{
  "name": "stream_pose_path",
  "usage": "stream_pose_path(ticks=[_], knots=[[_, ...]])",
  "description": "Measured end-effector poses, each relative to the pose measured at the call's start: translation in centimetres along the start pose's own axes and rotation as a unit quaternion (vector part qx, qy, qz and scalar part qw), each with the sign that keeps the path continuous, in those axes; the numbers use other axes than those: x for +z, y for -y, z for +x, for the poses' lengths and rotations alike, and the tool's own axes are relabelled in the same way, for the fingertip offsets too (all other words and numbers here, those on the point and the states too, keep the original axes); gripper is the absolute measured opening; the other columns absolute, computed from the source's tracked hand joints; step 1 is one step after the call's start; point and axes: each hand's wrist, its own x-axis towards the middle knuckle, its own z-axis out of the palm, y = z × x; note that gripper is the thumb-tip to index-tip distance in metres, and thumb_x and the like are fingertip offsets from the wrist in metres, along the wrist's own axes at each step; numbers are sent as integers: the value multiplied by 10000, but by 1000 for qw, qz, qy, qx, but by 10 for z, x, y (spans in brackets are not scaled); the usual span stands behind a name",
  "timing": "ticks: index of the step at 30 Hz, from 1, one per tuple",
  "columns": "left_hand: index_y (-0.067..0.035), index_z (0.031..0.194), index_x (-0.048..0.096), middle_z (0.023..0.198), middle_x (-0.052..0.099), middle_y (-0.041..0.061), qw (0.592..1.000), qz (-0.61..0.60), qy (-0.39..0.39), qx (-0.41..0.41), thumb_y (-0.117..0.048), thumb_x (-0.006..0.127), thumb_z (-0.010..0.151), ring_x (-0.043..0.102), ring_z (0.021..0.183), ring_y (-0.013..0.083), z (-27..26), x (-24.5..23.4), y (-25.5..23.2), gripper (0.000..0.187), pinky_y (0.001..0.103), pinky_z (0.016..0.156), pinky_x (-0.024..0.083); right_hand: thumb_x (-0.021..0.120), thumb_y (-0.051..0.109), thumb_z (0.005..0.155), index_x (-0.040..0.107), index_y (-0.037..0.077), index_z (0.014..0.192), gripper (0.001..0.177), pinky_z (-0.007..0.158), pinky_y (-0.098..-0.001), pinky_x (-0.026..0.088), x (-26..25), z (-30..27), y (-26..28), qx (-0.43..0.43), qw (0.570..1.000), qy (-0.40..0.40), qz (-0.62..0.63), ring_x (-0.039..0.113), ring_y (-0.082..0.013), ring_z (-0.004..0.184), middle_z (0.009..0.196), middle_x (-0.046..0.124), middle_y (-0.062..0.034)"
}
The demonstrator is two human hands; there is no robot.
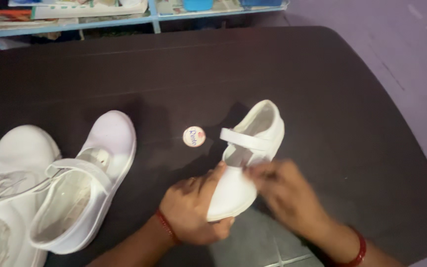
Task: The person wipes a pair of white shoes with a cloth, cleaning the upper surface and the side of the soles.
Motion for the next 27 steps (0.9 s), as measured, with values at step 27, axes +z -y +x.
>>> stream_pose_path(ticks=[27], knots=[[-15,1383,540,880,727,162,987,-45,148,-34,-399,821,668,708,762,355,14,-35,27,859,453,753,560,744,73,881,757,141,1151,279,713,-315,570,-9,3,-20,140,987,-76,-28,674,-172,877,1005,663,-49]])
